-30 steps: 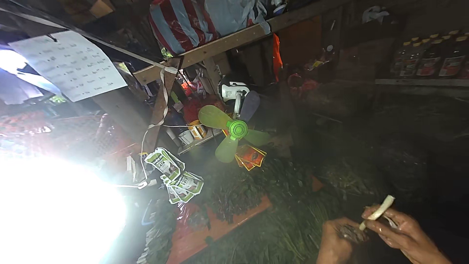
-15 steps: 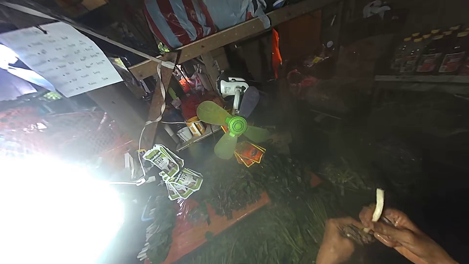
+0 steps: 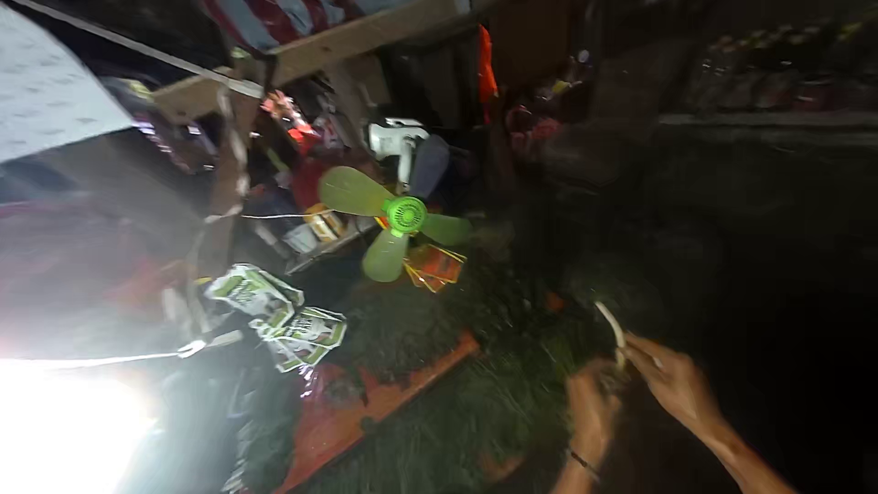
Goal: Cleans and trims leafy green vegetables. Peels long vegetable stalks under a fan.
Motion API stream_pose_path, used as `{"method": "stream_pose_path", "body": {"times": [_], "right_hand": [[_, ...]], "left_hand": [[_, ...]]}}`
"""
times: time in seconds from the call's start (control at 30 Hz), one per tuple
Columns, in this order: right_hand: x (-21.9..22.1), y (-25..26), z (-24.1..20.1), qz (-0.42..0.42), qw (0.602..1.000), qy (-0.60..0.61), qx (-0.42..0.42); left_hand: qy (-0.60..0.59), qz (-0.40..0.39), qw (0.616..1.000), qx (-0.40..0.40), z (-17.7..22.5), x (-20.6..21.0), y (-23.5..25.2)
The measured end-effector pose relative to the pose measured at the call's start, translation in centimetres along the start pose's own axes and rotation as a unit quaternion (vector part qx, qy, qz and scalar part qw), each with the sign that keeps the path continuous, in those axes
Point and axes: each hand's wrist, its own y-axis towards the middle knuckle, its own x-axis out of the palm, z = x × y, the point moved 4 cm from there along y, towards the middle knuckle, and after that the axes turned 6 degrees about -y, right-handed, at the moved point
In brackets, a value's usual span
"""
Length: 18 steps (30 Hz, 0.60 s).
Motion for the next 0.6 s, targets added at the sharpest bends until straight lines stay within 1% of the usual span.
{"method": "stream_pose_path", "body": {"times": [0.07, 0.2, 0.27, 0.33, 0.43, 0.5, 0.53, 0.6], "right_hand": [[-0.3, 0.3, -0.1, -0.015, 0.999, 0.035, 0.013], [-0.5, 1.3, 0.3, -0.073, 0.985, 0.104, 0.114], [-0.2, 1.4, 1.0, -0.087, 0.973, 0.146, 0.153], [0.2, 1.3, 1.7, -0.082, 0.953, 0.218, 0.191], [0.1, 1.2, 2.2, -0.059, 0.905, 0.323, 0.270], [-0.4, 1.4, 2.5, -0.047, 0.893, 0.346, 0.284], [-0.7, 1.4, 2.7, -0.044, 0.895, 0.351, 0.274], [-1.2, 1.3, 3.0, -0.059, 0.909, 0.346, 0.227]], "left_hand": [[-0.003, -0.008, 1.000, -0.005, 0.3, -0.8, 0.1], [-0.026, -0.012, 0.999, 0.018, 0.1, -1.4, 0.7], [-0.061, -0.019, 0.998, 0.011, -0.2, -1.5, 0.6], [-0.109, -0.029, 0.994, 0.006, -0.4, -1.4, 0.5], [-0.182, -0.042, 0.982, -0.003, -0.7, -1.2, 0.5], [-0.216, -0.045, 0.975, -0.014, -0.9, -1.1, 0.6], [-0.224, -0.047, 0.973, -0.024, -0.9, -1.1, 0.7], [-0.230, -0.059, 0.971, -0.040, -0.9, -0.7, 0.9]]}}
